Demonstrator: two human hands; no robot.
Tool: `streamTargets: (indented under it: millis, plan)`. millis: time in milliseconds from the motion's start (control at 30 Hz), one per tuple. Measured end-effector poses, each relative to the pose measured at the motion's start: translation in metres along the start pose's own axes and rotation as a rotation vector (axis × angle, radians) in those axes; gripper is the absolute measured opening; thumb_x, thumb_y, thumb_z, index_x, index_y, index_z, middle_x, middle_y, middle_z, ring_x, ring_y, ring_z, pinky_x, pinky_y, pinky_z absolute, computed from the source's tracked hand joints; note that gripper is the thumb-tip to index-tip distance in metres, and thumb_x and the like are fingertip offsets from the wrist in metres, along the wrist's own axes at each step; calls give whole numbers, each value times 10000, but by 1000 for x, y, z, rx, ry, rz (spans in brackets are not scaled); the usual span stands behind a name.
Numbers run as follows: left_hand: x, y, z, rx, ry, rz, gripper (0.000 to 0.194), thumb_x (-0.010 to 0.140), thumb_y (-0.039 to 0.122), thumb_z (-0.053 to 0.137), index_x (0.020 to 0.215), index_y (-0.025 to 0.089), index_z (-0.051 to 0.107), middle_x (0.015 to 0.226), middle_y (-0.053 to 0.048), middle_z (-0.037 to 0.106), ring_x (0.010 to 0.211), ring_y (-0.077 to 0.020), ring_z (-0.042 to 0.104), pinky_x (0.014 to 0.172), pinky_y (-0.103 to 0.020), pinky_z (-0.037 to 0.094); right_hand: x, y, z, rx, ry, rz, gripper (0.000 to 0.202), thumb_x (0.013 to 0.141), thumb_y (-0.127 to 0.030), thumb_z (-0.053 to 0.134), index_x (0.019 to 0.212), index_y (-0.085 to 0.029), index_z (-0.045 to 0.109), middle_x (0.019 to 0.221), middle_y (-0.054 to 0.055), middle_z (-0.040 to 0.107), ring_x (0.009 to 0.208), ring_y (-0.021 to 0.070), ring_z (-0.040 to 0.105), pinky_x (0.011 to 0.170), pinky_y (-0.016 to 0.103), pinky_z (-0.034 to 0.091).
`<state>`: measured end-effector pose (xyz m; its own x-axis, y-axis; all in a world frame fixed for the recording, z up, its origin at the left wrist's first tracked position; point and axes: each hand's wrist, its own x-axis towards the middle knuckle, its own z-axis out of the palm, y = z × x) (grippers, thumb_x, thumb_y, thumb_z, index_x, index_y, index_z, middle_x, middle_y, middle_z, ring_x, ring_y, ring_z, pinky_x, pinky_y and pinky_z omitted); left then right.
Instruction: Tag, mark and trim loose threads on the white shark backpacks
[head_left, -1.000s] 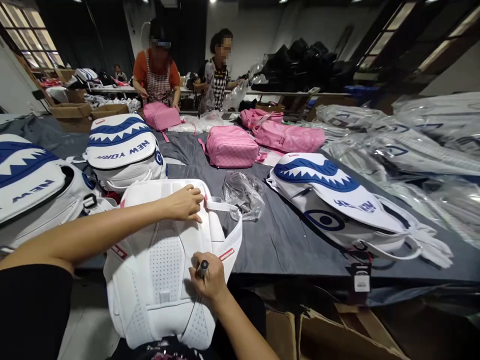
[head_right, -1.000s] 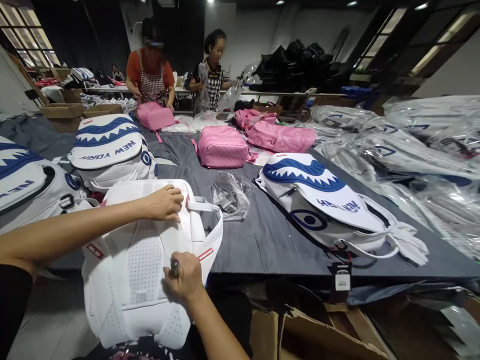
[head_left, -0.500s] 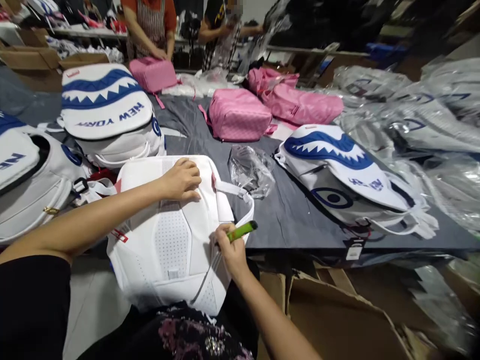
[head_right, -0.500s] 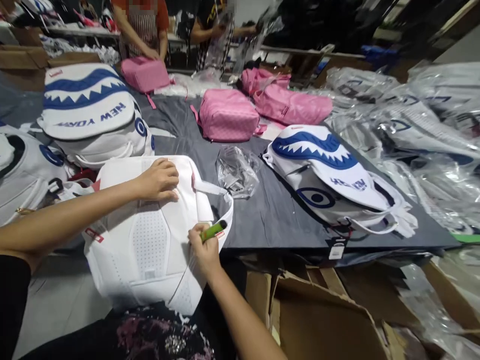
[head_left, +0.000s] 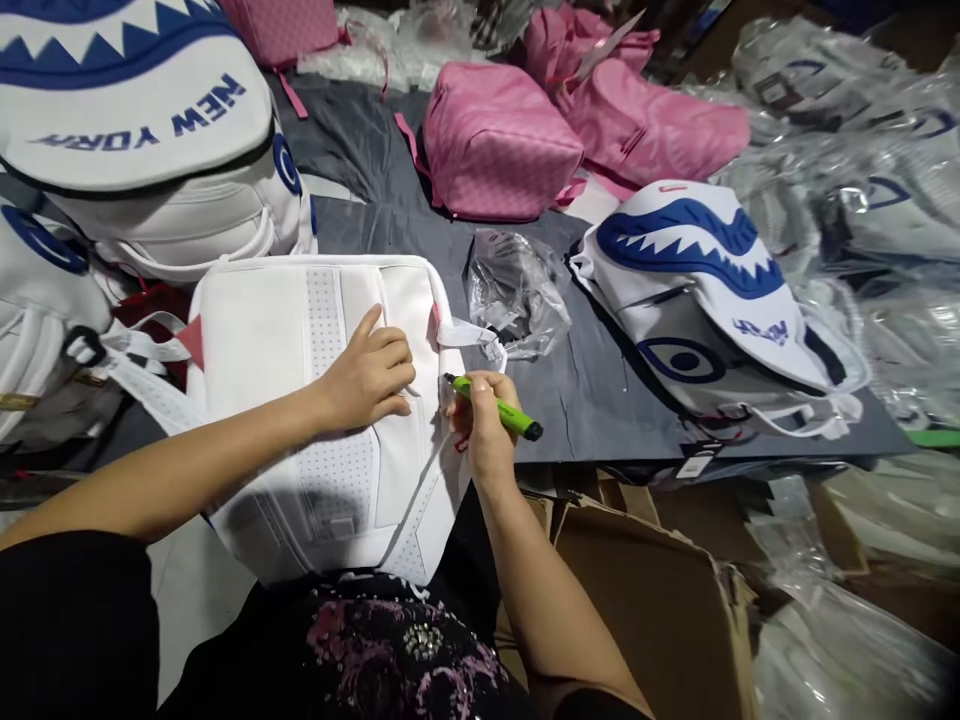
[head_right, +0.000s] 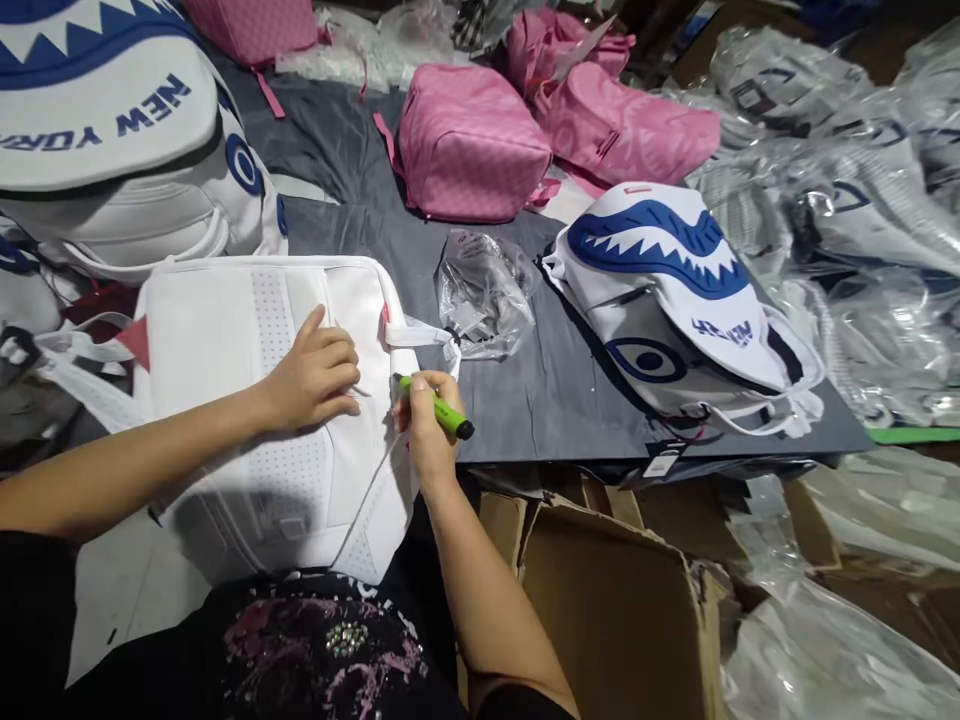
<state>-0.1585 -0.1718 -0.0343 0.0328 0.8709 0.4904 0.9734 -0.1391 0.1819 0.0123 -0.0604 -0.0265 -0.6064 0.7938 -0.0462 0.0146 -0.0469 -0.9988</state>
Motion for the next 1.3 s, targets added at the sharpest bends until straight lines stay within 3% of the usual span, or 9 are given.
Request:
streamTargets:
  millis: [100, 200, 533, 967, 1300]
  plan:
    - [-9, 1, 3, -26, 68, 32, 360, 943, 512, 517, 815, 184, 592, 913, -30, 619, 1060, -224, 497, 1205, -639, 139, -5, 2, -3, -60, 20, 31, 352, 864, -538, 624, 777, -209, 535, 502, -79, 544, 340, 66, 385, 345, 197, 292]
    - [-10, 0, 5, -34, 62, 24, 353, 945, 514, 517, 822, 191, 589, 923, -24, 620, 1077, -222, 494, 1217, -631, 121, -8, 2, -3, -167, 19, 5, 388, 850, -536, 648, 690, -203, 531, 503, -63, 532, 387, 74, 402, 396, 217, 338]
    - [-10, 0, 6, -10, 39, 22, 209, 921, 399, 585, 846, 205, 605, 948, -4, 617, 1122, -214, 485, 1223, -631, 150, -9, -1, 9, -407, 74, -111, 350, 859, -498, 624, 687, -196, 578, 573, -46, 531, 523, 103, 469, 525, 243, 384]
    - [-11, -1, 10, 10, 42, 11, 218, 933, 409, 558, 839, 216, 589, 946, -5, 613, 1119, -218, 486, 1228, -609, 141, -7, -3, 13, -382, 66, -95, 342, 870, -478, 621, 683, -198, 562, 556, -54, 503, 502, 97, 446, 509, 242, 364]
    - [-7, 1, 5, -96, -100, -116, 237, 956, 401, 501, 861, 208, 601, 984, -3, 637, 1167, -199, 485, 1231, -594, 71, 0, -7, 13, -387, 44, -71, 350, 848, -463, 639, 640, -196, 546, 547, -50, 499, 501, 100, 460, 516, 246, 377]
